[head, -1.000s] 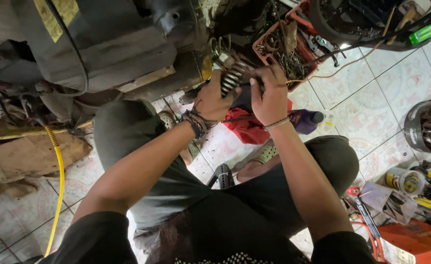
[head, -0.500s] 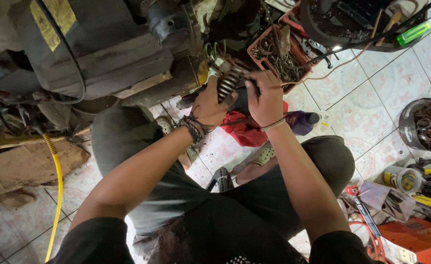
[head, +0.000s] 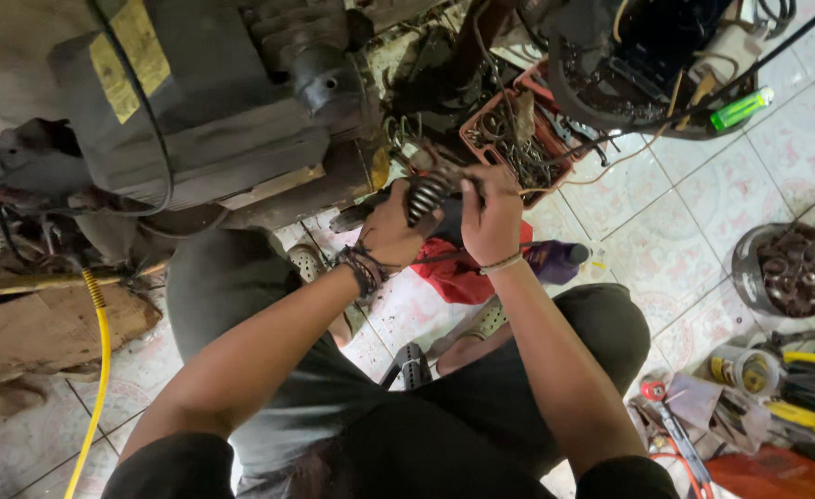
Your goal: The person sits on the floor and uses a black cloth to wipe and clean a metal coil spring. They rotate the spring in their hands to scrub different sections of the coils.
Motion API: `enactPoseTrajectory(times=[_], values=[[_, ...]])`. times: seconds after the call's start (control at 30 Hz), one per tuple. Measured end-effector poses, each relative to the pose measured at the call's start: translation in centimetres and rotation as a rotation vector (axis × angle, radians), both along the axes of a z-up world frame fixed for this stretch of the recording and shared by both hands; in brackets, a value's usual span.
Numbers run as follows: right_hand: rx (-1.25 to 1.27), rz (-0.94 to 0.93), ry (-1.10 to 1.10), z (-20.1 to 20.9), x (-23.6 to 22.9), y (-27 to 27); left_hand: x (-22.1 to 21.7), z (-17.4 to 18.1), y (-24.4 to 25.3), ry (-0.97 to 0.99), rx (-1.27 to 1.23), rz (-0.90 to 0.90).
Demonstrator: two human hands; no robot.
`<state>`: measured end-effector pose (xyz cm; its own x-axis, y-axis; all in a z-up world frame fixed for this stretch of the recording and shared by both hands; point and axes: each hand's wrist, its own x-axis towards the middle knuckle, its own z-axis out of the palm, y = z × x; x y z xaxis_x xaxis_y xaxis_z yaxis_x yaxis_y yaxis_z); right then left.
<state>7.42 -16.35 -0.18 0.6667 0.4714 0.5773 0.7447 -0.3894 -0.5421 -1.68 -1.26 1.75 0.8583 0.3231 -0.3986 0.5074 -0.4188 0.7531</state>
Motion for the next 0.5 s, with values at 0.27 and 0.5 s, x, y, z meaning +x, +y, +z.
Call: enactPoseTrajectory(times=[0.27, 0.5], values=[[0.033, 0.15, 0.128, -0.7, -0.9, 0.4, -3.3, 0.2, 0.4, -0.119, 0.16, 0.027], [-0.019, 0.228, 0.161, 1.6, -2.3, 2.9, -5.9, 1.5, -0.1, -0.111, 0.308, 0.224]])
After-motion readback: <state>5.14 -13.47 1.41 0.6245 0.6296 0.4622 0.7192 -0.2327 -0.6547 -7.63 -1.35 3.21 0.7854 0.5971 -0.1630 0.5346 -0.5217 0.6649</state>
